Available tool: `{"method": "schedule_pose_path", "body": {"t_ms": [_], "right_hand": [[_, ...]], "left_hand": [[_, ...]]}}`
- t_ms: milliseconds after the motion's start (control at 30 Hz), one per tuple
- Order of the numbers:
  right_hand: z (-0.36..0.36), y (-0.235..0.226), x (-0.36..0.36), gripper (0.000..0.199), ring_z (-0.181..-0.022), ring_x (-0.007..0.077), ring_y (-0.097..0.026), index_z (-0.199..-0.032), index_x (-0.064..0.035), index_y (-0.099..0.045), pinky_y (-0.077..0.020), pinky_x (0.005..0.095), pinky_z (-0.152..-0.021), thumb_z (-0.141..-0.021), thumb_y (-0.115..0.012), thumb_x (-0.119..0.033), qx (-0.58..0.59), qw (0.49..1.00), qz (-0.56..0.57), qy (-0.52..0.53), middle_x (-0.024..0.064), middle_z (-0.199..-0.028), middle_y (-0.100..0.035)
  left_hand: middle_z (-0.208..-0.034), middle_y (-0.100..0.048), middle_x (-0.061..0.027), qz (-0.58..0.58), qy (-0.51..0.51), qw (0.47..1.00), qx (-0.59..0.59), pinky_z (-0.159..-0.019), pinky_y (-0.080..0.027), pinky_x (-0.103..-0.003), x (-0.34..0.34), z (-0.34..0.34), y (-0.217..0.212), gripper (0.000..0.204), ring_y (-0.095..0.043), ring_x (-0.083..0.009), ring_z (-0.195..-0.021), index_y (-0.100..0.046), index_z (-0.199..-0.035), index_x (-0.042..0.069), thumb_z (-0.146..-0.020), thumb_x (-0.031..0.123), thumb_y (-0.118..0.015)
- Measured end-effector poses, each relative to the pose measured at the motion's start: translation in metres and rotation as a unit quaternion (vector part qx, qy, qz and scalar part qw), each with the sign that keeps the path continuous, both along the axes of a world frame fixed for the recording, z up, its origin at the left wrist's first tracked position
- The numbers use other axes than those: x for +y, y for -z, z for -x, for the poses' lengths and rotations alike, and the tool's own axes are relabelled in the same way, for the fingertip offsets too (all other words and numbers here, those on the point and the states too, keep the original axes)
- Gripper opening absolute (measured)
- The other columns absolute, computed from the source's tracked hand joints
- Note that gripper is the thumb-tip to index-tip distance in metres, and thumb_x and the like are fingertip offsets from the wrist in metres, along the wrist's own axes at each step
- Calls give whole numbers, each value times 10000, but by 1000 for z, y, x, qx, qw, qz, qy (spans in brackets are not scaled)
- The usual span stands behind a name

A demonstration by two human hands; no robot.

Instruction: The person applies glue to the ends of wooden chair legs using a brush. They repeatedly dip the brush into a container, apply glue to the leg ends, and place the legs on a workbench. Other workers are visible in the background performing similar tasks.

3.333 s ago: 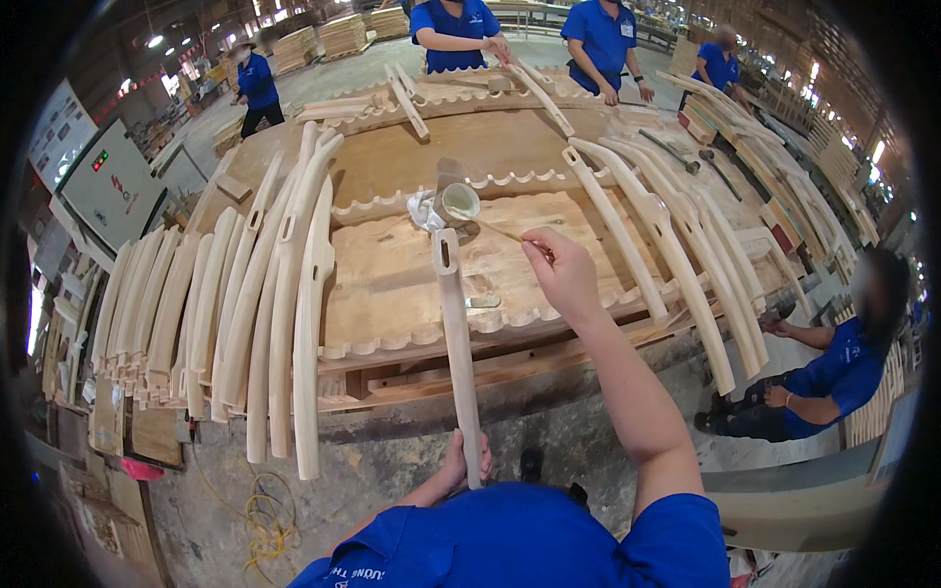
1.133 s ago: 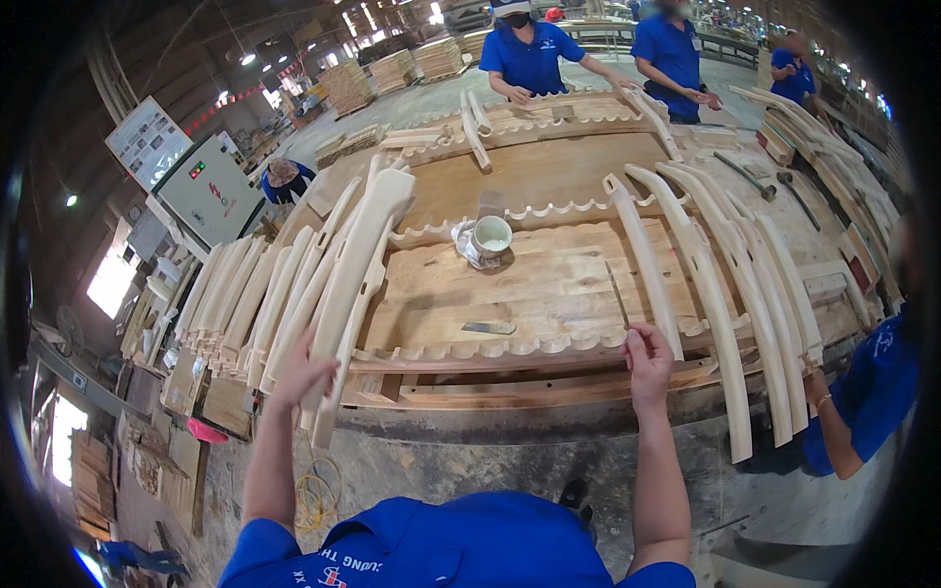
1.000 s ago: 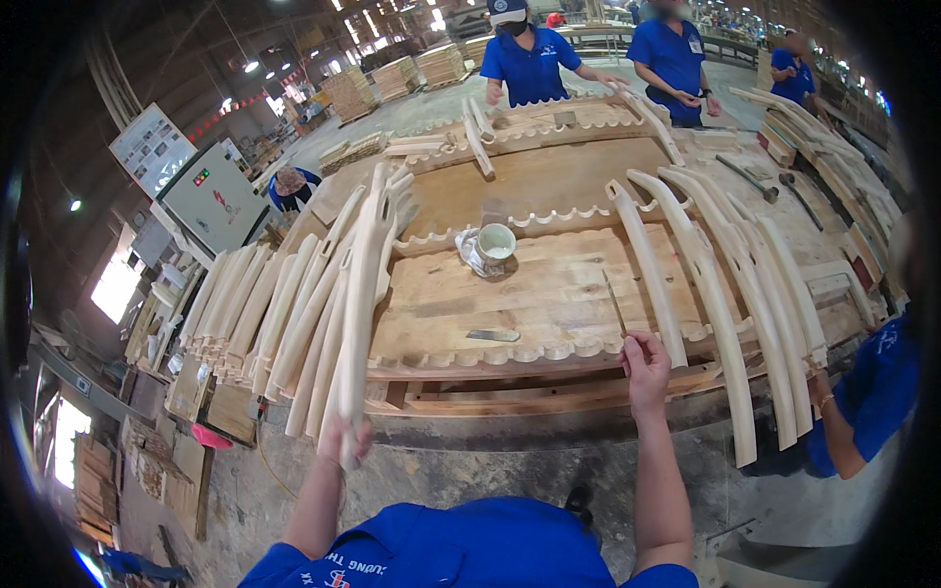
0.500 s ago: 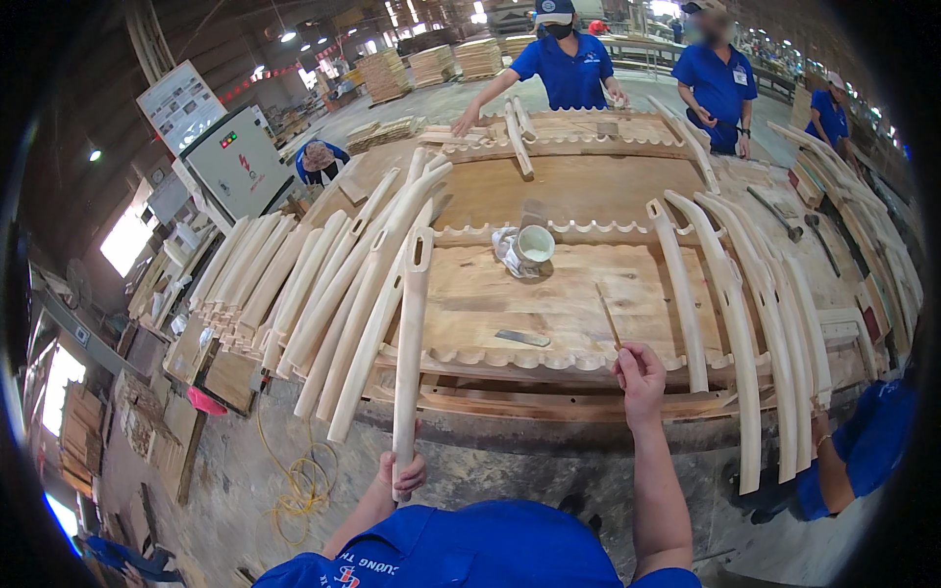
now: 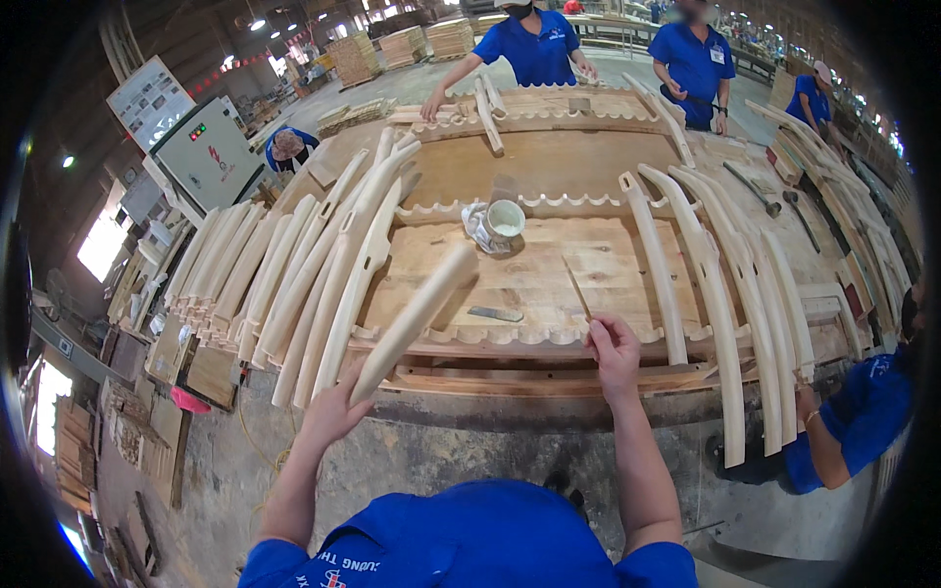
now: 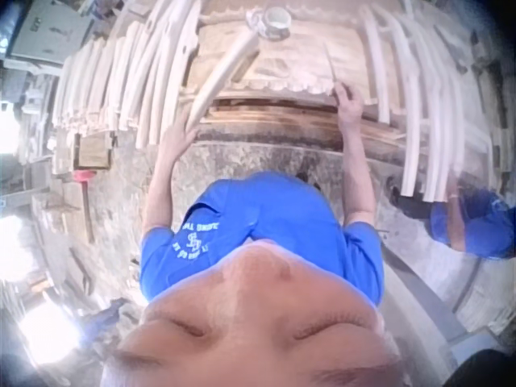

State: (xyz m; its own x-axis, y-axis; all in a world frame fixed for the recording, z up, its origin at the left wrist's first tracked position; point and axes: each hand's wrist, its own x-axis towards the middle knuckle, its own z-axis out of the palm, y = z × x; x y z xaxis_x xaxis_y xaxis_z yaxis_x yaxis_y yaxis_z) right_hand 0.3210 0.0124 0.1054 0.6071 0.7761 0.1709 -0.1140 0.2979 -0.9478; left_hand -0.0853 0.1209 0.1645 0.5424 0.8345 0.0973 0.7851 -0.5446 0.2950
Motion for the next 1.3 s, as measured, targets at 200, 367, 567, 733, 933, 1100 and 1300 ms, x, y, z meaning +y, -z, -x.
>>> {"method": "schedule_pose_path", "body": {"t_ms": [200, 367, 567, 733, 933, 1100, 1300], "right_hand": [[-9, -19, 10, 108, -598, 37, -465, -927, -24, -591, -339, 178, -507, -879, -547, -111, -64, 997, -27, 24, -7, -677, -540], [-33, -54, 64, 118, -642, 168, -561, -894, -66, -621, -430, 301, -565, -834, -570, -155, -418, 898, 79, 110, 59, -706, -599], [-42, -97, 170, 126, -834, 241, -603, -839, -182, -665, -415, 431, -738, -782, -552, -177, -752, 596, 242, 140, 58, -796, -645], [-13, -118, 215, 183, -950, 201, -589, -881, -183, -691, -314, 454, -877, -807, -524, -172, -819, 470, 323, 60, 36, -886, -667], [-20, -99, 228, 181, -996, 211, -558, -893, -185, -689, -293, 459, -923, -816, -525, -182, -823, 470, 316, 46, 38, -947, -654], [-17, -84, 224, 172, -1006, 224, -556, -905, -170, -680, -317, 470, -912, -824, -528, -176, -786, 503, 351, 79, 42, -948, -653], [-29, -72, 210, 172, -1013, 237, -567, -917, -148, -677, -392, 467, -819, -795, -557, -154, -696, 593, 400, 59, 50, -981, -651]], "left_hand": [[-764, -602, -123, 360, -59, 903, -228, -453, -485, -293, -1, -18, -25, 705, -593, -189, -556, -280, -1370, 174, -763, 206, -638], [-760, -547, -112, 559, -46, 611, -558, -387, -465, -284, -54, -16, 45, 662, -524, -186, -451, -328, -1265, 137, -728, 256, -696], [-756, -442, -64, 722, -19, 297, -625, -433, -384, -249, -82, -39, 119, 442, -417, -131, -481, -418, -988, 27, -815, 390, -601], [-736, -417, -42, 747, -30, 271, -606, -500, -371, -258, -96, -45, 142, 446, -395, -121, -498, -326, -1176, 150, -881, 444, -487], [-664, -408, -45, 731, 23, 304, -610, -513, -370, -280, -98, -58, 130, 526, -393, -137, -469, -210, -1385, 278, -924, 462, -383], [-683, -409, -57, 728, 28, 290, -621, -508, -369, -285, -100, -58, 135, 505, -394, -151, -474, -220, -1377, 277, -930, 464, -362], [-682, -405, -61, 727, 1, 302, -617, -506, -366, -287, -102, -63, 128, 508, -392, -155, -478, -238, -1370, 284, -921, 464, -392]]}}
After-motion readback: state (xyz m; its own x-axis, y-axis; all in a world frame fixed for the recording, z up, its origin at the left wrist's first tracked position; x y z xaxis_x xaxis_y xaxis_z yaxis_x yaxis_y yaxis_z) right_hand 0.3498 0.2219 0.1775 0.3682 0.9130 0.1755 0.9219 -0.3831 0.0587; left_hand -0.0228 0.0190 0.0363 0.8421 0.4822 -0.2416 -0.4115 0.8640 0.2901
